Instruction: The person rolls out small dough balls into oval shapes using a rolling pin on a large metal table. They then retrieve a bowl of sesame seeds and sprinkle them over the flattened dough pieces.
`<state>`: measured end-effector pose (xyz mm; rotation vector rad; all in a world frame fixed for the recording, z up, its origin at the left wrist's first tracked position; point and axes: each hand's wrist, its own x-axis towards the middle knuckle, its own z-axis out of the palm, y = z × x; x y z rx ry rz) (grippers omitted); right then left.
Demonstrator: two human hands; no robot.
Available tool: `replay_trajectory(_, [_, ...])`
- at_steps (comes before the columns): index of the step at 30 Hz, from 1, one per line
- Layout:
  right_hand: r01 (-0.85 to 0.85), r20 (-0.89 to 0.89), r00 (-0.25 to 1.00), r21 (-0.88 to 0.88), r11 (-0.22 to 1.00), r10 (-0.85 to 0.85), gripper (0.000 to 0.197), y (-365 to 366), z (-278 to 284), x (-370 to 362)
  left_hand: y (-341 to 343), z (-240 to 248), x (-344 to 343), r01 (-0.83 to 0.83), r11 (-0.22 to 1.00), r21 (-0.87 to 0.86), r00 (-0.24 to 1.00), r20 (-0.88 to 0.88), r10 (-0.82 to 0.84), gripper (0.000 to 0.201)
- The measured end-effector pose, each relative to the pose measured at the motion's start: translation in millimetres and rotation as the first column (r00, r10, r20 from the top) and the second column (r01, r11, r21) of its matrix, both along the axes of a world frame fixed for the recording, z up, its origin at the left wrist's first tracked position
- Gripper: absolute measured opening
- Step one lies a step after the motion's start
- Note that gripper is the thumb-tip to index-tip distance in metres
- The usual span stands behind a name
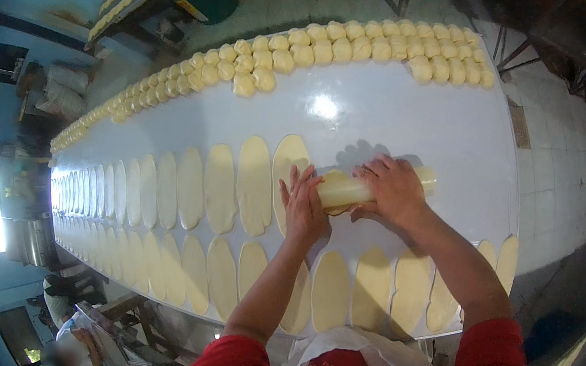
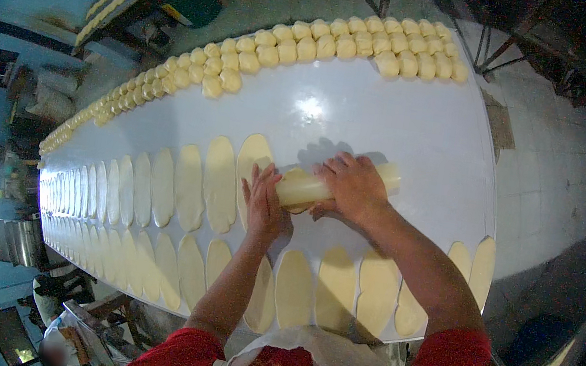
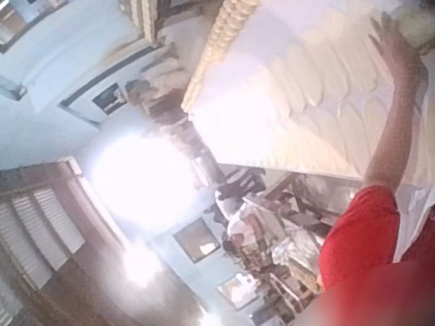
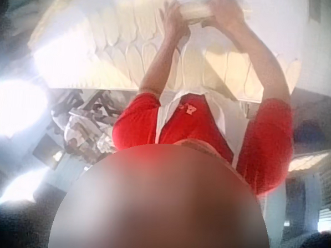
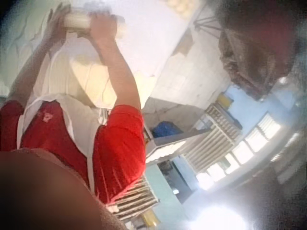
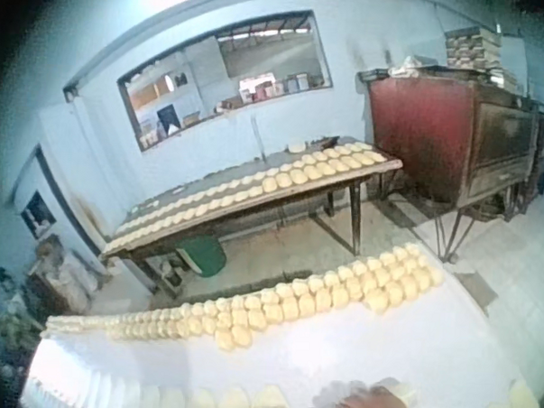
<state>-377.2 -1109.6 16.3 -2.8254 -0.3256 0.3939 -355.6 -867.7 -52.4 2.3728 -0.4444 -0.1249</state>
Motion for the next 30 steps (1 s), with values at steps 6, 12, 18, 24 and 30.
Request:
replay_trajectory(6, [0.214,0.238,0.953,-0.078,0.974,-0.19,0.076,-0.6,17.0,87.9,-43.9,16.2,111.8,-0.118,0.986,0.121,0.962,0.261,0.083,0.04])
replay_trajectory(12, [0.056,-0.175,0.98,-0.231,0.971,-0.098,0.069,10.9,38.1,58.4,-34.4,31.5,71.7,0.025,0.965,0.26,0.984,0.162,-0.069,0.044])
replay_trajectory(18, [0.438,0.188,0.883,0.002,0.899,-0.431,0.069,2.5,7.5,125.3,-66.9,21.8,196.8,-0.134,0.971,0.196,0.79,0.614,-0.014,0.043])
replay_trajectory(24, [0.256,0.38,0.903,-0.098,0.962,-0.202,0.065,22.0,-18.6,21.1,-64.8,36.3,143.1,-0.038,0.933,0.358,0.95,0.301,-0.077,0.046])
replay_trajectory(30, [0.151,0.184,0.972,0.007,0.989,-0.149,0.062,30.5,-7.4,-64.1,-14.1,32.7,-12.2,-0.019,0.942,0.334,0.988,0.15,-0.033,0.05])
